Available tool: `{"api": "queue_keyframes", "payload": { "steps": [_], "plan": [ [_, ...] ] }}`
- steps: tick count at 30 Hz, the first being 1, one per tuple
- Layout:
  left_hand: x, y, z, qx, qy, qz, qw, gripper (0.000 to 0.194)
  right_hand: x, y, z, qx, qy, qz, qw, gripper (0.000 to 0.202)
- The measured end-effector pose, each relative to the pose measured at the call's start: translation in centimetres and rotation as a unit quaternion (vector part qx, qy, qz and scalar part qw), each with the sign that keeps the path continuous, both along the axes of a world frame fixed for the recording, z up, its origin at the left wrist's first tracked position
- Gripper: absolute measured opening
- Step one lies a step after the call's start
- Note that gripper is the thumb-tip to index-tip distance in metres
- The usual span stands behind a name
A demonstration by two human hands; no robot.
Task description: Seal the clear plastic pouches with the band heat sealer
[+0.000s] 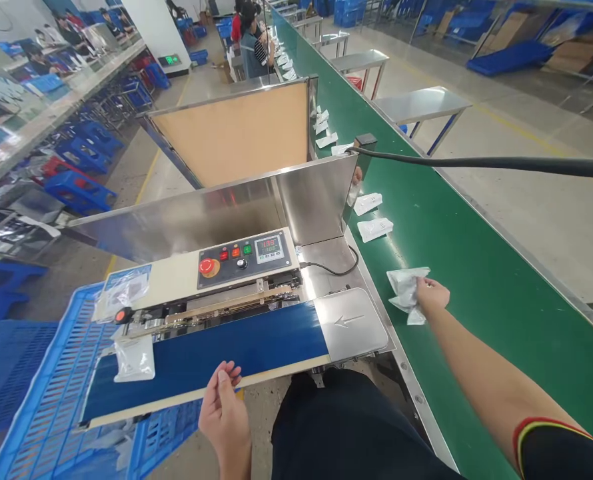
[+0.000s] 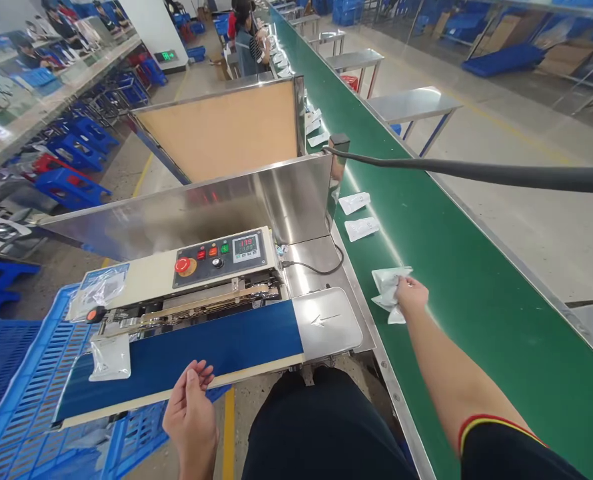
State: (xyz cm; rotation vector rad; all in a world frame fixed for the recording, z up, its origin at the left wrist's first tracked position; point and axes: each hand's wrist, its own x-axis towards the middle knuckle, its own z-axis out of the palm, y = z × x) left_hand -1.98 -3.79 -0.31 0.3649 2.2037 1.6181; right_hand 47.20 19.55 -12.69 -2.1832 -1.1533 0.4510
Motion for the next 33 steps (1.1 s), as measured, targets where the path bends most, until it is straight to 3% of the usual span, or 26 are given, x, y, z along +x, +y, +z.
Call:
{"api": "queue_keyframes", "payload": {
  "steps": [3,7,11,14,17,20,23,26,29,33],
  "plan": [
    [0.6,0.6,-0.1,-0.005,0.012,-0.053,0.999,0.051,-2.0,-0.7,3.1,-0.003,-0.041,-0.009,0.999,0.061],
    [2.7,3.0,-0.2,0.016,0.019,-0.192,0.981,0.048,-6.1,-3.9,10.0,0.089,-0.1,0.073,0.988,0.058],
    [6.7,7.2,0.7,0.069,0.064,-0.37,0.924,0.041,-11.6,-7.6,16.3,0.107,-0.07,0.204,0.971,0.046],
    [9.6,9.7,1.5,0.109,0.056,-0.463,0.878,0.046,-15.8,-9.4,18.6,0.073,0.007,0.316,0.946,0.038],
    [11.1,10.4,1.4,0.114,0.024,-0.508,0.853,0.042,-18.7,-10.2,18.7,0.036,0.074,0.337,0.938,0.035],
    [11.3,9.9,0.4,0.086,0.001,-0.496,0.864,0.049,-19.9,-10.2,17.8,-0.018,0.108,0.32,0.941,0.037],
    [11.0,9.9,-1.0,0.059,-0.039,-0.455,0.888,0.05,-19.9,-9.2,16.4,-0.074,0.128,0.317,0.937,0.036],
    [10.5,10.9,-2.3,0.018,-0.151,-0.367,0.918,0.054,-20.1,-7.4,15.1,-0.149,0.181,0.239,0.942,0.028],
    [9.8,12.2,-3.3,0.001,-0.229,-0.301,0.926,0.055,-21.2,-5.4,14.2,-0.202,0.238,0.179,0.933,0.022],
    [8.3,12.7,-4.2,0.008,-0.248,-0.262,0.933,0.053,-24.2,-3.6,14.0,-0.215,0.244,0.198,0.924,0.022]
  ]
}}
